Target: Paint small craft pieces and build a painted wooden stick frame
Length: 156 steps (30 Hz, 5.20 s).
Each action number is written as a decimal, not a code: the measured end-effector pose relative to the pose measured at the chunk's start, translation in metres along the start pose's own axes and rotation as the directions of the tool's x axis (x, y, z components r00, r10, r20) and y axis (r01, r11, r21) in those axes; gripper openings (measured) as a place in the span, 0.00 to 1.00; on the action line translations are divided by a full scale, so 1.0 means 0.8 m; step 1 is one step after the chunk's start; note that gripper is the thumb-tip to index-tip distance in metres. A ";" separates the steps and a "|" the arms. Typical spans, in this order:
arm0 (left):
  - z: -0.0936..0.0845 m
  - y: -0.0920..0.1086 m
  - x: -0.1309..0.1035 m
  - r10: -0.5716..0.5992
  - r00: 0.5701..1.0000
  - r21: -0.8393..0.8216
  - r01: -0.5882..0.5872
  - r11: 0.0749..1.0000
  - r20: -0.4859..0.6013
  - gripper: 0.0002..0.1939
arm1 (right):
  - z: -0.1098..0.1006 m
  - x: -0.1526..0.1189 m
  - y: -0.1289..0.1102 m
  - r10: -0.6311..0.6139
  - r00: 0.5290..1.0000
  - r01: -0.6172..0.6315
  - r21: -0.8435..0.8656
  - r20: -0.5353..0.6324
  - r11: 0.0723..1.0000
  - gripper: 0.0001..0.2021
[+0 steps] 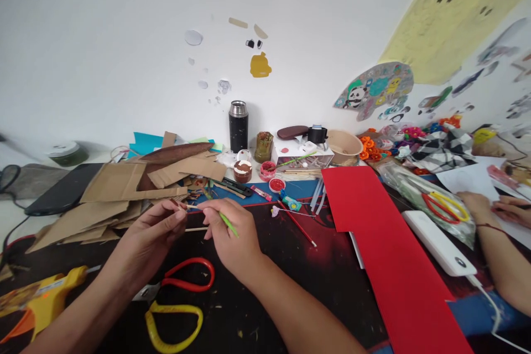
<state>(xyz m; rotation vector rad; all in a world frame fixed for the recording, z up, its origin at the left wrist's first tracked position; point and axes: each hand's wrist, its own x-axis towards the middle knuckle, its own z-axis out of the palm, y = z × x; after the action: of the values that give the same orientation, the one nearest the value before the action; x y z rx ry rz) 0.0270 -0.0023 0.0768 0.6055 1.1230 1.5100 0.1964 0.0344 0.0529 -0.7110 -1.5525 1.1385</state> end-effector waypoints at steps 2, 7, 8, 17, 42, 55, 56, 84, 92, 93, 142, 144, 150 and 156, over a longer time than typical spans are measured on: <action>0.003 0.002 -0.003 -0.034 0.999 -0.016 0.034 0.999 0.011 0.24 | 0.001 -0.001 0.001 -0.015 1.000 0.015 -0.027 0.004 1.000 0.12; 0.008 0.003 -0.009 -0.150 0.989 -0.078 0.150 0.986 0.008 0.25 | 0.003 -0.001 0.001 -0.084 0.996 0.081 -0.116 -0.020 0.990 0.05; 0.009 0.003 -0.010 -0.176 0.984 -0.093 0.176 0.980 0.008 0.25 | 0.003 -0.001 0.002 -0.107 0.994 0.104 -0.145 -0.014 0.984 0.04; 0.011 -0.001 -0.015 -0.305 0.947 -0.144 0.317 0.938 0.096 0.27 | 0.005 -0.004 0.006 -0.238 0.970 0.243 -0.291 0.051 0.925 0.01; -0.007 0.012 -0.001 0.000 1.000 0.121 -0.003 0.993 0.018 0.33 | -0.017 0.008 -0.002 -0.246 0.968 0.245 -0.421 0.051 0.873 0.05; -0.031 0.027 0.006 0.251 0.953 0.740 -0.292 0.606 0.170 0.21 | -0.033 0.014 -0.003 -0.289 0.933 0.360 -0.594 0.216 0.720 0.08; -0.031 0.028 0.007 0.274 0.941 0.765 -0.323 0.557 0.198 0.19 | -0.034 0.014 -0.004 -0.282 0.933 0.359 -0.600 0.223 0.715 0.08; -0.028 0.029 0.007 0.372 0.877 0.719 -0.467 0.514 0.303 0.11 | -0.037 0.016 -0.002 -0.260 0.924 0.381 -0.612 0.280 0.693 0.10; -0.031 0.028 0.007 0.371 0.874 0.712 -0.475 0.517 0.313 0.12 | -0.038 0.016 0.000 -0.262 0.923 0.384 -0.607 0.283 0.696 0.10; -0.031 0.028 0.007 0.375 0.873 0.712 -0.476 0.516 0.311 0.12 | -0.038 0.016 0.000 -0.260 0.923 0.383 -0.608 0.284 0.695 0.10; -0.031 0.006 0.026 0.103 0.975 0.393 -0.018 0.919 -0.196 0.21 | -0.018 0.002 -0.014 -0.353 0.933 0.357 -0.270 0.065 0.894 0.14; -0.033 0.006 0.026 0.131 0.973 0.426 -0.037 0.904 -0.192 0.21 | -0.020 0.003 -0.013 -0.330 0.944 0.322 -0.257 0.012 0.911 0.14; -0.037 0.008 0.022 0.273 0.953 0.675 -0.115 0.729 -0.133 0.21 | -0.017 0.000 -0.020 -0.366 0.926 0.377 -0.226 0.092 0.898 0.14; -0.033 0.010 0.016 0.351 0.932 0.791 -0.145 0.595 -0.093 0.20 | -0.014 0.001 -0.016 -0.377 0.918 0.397 -0.269 0.124 0.878 0.14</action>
<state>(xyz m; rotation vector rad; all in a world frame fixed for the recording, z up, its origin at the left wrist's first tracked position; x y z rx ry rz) -0.0027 0.0015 0.0706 1.2409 1.9884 1.2910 0.2079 0.0338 0.0649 -0.5182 -1.8438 0.6479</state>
